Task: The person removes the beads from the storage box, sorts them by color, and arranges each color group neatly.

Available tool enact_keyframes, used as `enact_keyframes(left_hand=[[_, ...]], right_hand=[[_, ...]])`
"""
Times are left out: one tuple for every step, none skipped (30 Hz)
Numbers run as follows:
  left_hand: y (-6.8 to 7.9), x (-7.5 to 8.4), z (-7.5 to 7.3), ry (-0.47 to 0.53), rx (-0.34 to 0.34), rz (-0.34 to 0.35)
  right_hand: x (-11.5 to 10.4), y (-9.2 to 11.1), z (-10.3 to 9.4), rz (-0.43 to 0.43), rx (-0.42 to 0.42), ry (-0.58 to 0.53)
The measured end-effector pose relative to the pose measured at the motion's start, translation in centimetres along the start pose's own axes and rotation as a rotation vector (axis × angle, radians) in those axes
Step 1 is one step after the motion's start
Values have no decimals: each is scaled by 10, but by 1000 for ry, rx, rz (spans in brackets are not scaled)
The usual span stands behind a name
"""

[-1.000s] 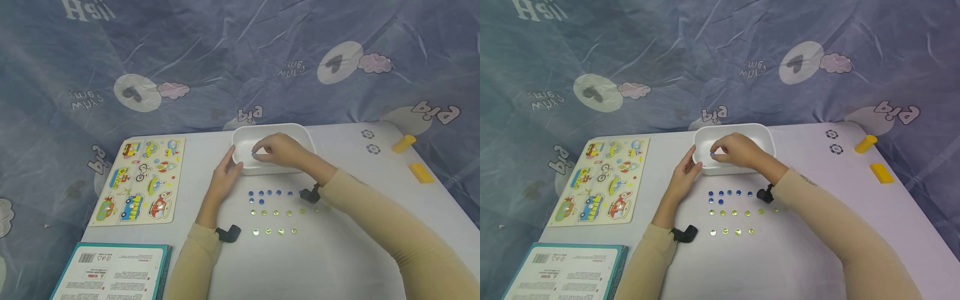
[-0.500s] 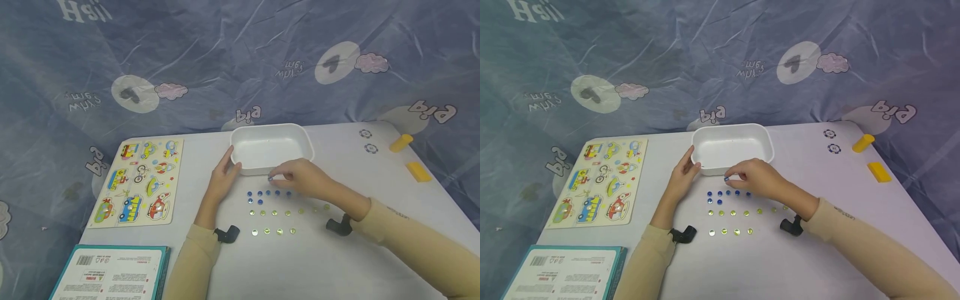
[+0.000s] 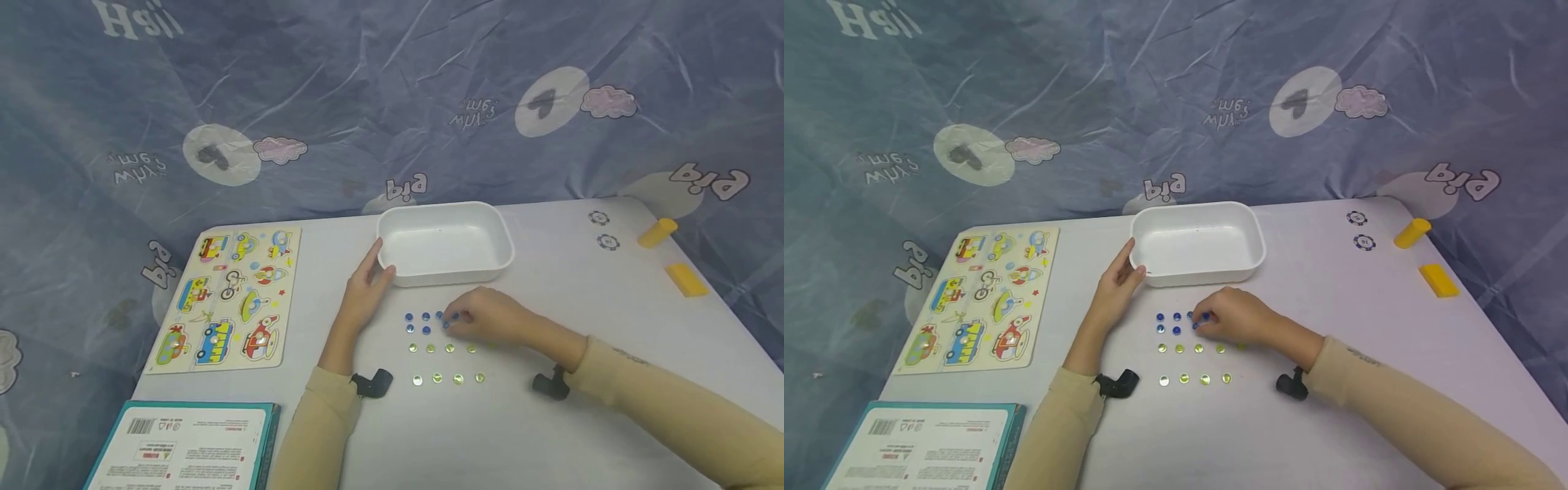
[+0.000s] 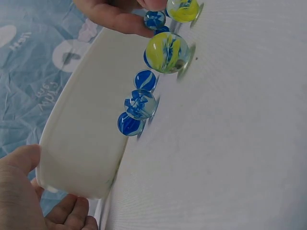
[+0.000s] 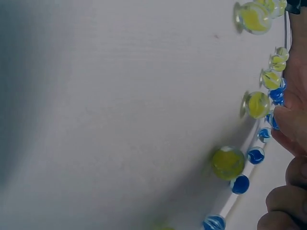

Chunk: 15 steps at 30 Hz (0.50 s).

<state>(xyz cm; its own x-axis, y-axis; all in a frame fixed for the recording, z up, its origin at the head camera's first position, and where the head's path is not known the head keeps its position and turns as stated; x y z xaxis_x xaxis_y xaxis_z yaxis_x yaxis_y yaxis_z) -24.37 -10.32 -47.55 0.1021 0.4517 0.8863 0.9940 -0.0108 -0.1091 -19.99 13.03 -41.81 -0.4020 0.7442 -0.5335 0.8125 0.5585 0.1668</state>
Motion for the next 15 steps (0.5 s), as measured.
enact_keyframes(left_hand=[[0, 0, 0, -1, 0, 0], [0, 0, 0, -2, 1, 3], [0, 0, 0, -3, 2, 6], [0, 0, 0, -2, 1, 5], [0, 0, 0, -2, 0, 6], [0, 0, 0, -1, -1, 9], [0, 0, 1, 0, -1, 9], [0, 0, 1, 1, -2, 8], [1, 0, 1, 1, -4, 7], [1, 1, 1, 3, -5, 5], [1, 1, 0, 3, -6, 6], [1, 1, 0, 4, -7, 10], [1, 1, 0, 6, -8, 10], [1, 1, 0, 6, -9, 11], [1, 1, -1, 7, -10, 13]], right_hand=[[1, -1, 2, -8, 0, 3], [2, -2, 3, -14, -1, 9], [3, -3, 4, -20, -1, 18], [3, -3, 5, -23, -1, 26], [4, -4, 6, -27, -3, 30], [4, -5, 7, -33, -4, 31], [4, -5, 7, -37, -6, 33], [4, -5, 7, -38, -9, 35], [3, -6, 7, -35, -12, 36], [3, -6, 8, -35, -14, 36], [3, -6, 8, -37, -17, 36], [2, -6, 8, -40, -17, 36], [2, -7, 8, -38, -15, 43], [2, -7, 7, -41, -11, 45], [1, -7, 7, -41, -5, 51]])
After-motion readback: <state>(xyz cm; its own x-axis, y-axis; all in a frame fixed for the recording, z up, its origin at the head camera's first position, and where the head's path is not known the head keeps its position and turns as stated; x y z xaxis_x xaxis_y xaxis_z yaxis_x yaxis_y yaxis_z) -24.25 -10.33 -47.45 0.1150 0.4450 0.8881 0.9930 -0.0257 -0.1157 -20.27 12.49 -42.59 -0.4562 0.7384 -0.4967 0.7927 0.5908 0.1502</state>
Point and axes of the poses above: each hand's wrist, its own y-axis away from the middle knuckle, its own z-axis out of the palm, x = y × z, the point moved 2 cm from there along -y, towards the middle knuckle, and after that the axes turned 6 degrees about -y, right-handed, at the moved point
